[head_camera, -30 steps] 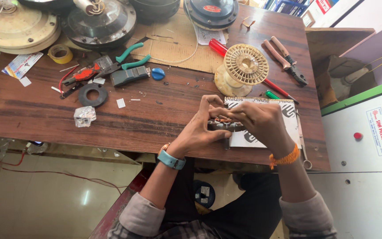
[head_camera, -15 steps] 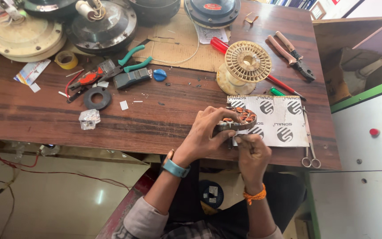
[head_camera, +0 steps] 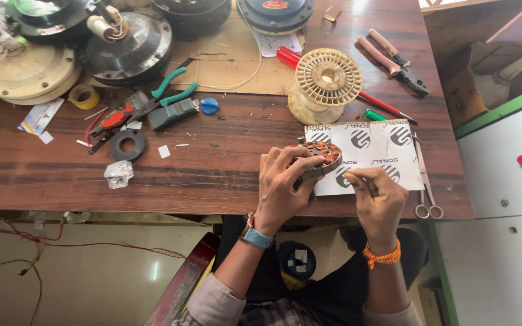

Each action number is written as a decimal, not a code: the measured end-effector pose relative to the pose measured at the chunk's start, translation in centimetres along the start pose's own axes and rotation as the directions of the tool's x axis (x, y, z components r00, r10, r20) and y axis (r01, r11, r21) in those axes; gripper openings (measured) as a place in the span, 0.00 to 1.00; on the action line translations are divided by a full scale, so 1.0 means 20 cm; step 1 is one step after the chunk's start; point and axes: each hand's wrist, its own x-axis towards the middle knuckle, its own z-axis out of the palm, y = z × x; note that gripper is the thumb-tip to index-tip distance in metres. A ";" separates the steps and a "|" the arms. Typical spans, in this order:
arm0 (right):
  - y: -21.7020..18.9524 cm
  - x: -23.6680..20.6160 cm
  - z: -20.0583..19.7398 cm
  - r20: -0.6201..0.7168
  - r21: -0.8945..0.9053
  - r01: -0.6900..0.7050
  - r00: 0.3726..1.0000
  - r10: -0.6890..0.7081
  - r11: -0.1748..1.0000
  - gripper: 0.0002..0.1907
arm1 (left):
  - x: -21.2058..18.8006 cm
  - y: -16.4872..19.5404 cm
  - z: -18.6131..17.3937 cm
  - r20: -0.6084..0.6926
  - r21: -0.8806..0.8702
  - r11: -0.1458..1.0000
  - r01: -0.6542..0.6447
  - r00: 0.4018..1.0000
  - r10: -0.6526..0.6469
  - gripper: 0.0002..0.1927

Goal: The person works on an electric motor armature at a workbench, holding the rotor in one hand while fitting and pressing copper wire windings into its slots with the other hand, turning the armature to reach different sides.

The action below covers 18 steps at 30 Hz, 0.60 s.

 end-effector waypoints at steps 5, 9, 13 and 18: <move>-0.05 0.12 -0.02 0.098 -0.086 0.127 0.988 -0.118 0.988 0.05 | 0.01 0.02 0.01 -0.016 0.002 1.000 -0.006 1.000 0.006 0.20; -0.08 0.22 0.00 0.171 -0.118 0.244 0.960 -0.223 0.962 0.05 | 0.02 0.03 -0.01 -0.015 0.006 1.000 -0.022 1.000 0.022 0.21; -0.09 0.35 0.02 0.331 -0.060 0.357 0.888 -0.318 0.932 0.04 | 0.04 0.00 -0.05 0.104 -0.291 0.952 0.093 0.992 -0.065 0.39; -0.11 0.48 0.02 0.449 -0.126 0.549 0.774 -0.446 0.826 0.09 | 0.09 -0.05 -0.07 0.291 -0.652 0.665 0.365 0.930 -0.225 0.51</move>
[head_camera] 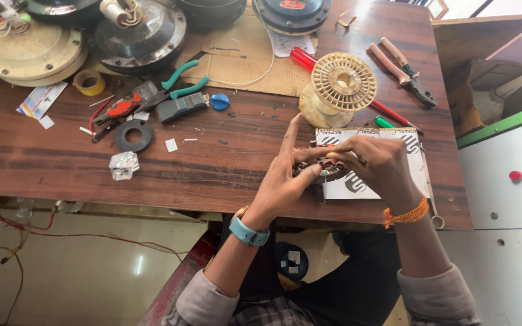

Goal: The person works on an electric motor armature at a workbench, holding the rotor in one hand while fitting and pressing copper wire windings into its slots with the other hand, turning the armature to reach different sides.

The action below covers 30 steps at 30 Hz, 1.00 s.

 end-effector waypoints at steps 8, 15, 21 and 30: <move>-0.13 -0.06 0.03 -0.088 0.109 -0.112 0.989 0.122 0.988 0.07 | 0.05 -0.05 0.01 -0.031 -0.101 0.985 0.141 0.989 -0.145 0.48; -0.39 -0.29 0.18 -0.238 0.242 -0.471 0.819 0.522 0.848 0.07 | 0.01 -0.09 -0.01 0.050 -0.135 0.985 0.106 0.994 -0.100 0.43; -0.42 -0.40 0.33 -0.417 0.391 -0.436 0.701 0.578 0.811 0.08 | -0.02 -0.09 0.03 0.033 -0.094 0.992 0.079 0.997 -0.076 0.42; -0.41 -0.52 0.42 -0.353 0.510 -0.434 0.682 0.640 0.743 0.08 | -0.08 -0.13 0.02 -0.071 0.021 1.000 0.000 0.997 0.001 0.39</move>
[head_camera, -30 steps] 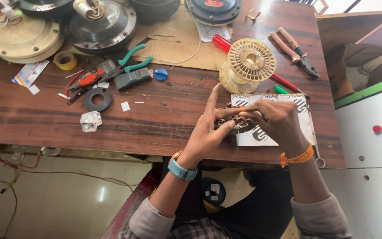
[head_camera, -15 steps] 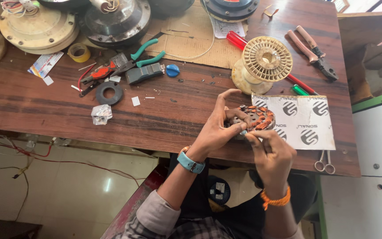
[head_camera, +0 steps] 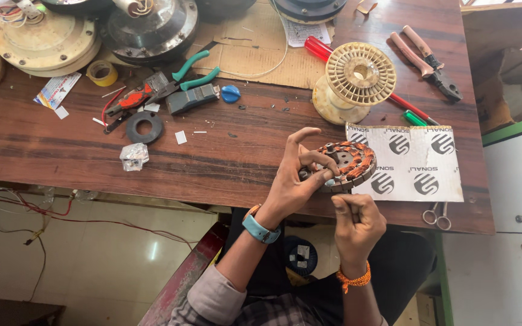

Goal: The person works on an electric motor armature at a workbench, holding the rotor in one hand while fitting and pressing copper wire windings into its slots with the other hand, turning the armature to reach different sides.

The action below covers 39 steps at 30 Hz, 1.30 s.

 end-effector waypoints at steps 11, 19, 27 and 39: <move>0.08 -0.07 0.04 0.063 0.078 -0.031 0.998 0.026 0.996 0.06 | -0.08 -0.09 -0.01 -0.007 -0.076 0.989 -0.127 0.992 0.127 0.32; 0.08 -0.01 0.00 -0.045 0.049 -0.087 0.995 0.090 0.995 0.07 | -0.07 -0.07 0.01 -0.002 -0.084 0.995 -0.056 0.998 0.056 0.28; -0.04 0.06 0.00 -0.055 0.051 -0.223 0.973 0.226 0.973 0.04 | -0.11 0.03 0.05 0.030 0.333 0.899 -0.285 0.956 0.292 0.31; 0.16 0.17 -0.31 0.000 -0.449 0.034 0.999 -0.038 0.893 0.03 | -0.02 0.08 0.13 0.008 0.687 0.681 -0.254 0.939 0.343 0.24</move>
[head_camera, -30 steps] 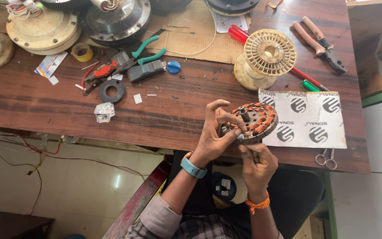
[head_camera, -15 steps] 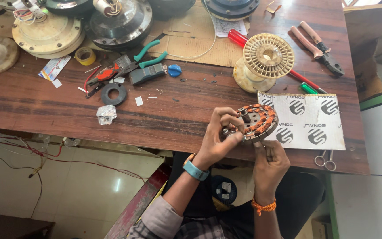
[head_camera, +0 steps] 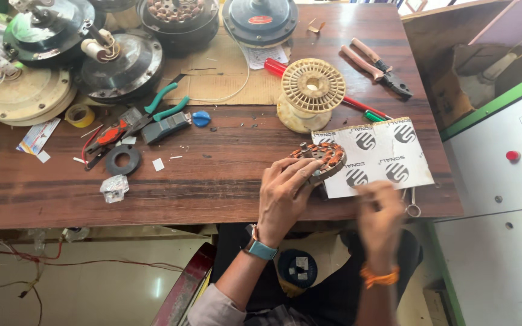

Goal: The person works on an electric motor armature at a workbench, holding the rotor in one hand while fitting and pressing copper wire windings into its slots with the other hand, turning the armature to reach different sides.

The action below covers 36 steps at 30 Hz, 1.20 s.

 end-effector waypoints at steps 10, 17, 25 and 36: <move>0.37 0.47 -0.27 0.162 -0.183 -0.252 0.946 0.282 0.950 0.33 | 0.02 -0.14 -0.03 -0.025 -0.044 0.999 0.032 0.999 -0.033 0.19; 0.13 0.36 -0.12 0.105 -0.115 -0.285 0.949 0.297 0.951 0.31 | -0.01 -0.25 -0.26 -0.043 -0.146 0.985 0.093 0.994 -0.101 0.18; 0.05 0.24 0.10 0.058 0.106 -0.241 0.970 0.236 0.965 0.18 | 0.06 -0.15 -0.58 -0.137 -0.245 0.969 0.023 0.989 -0.058 0.18; -0.02 0.18 0.16 -0.005 -0.114 -0.189 0.982 0.190 0.975 0.09 | 0.19 -0.08 -0.32 -0.035 -0.297 0.954 0.023 0.999 -0.035 0.19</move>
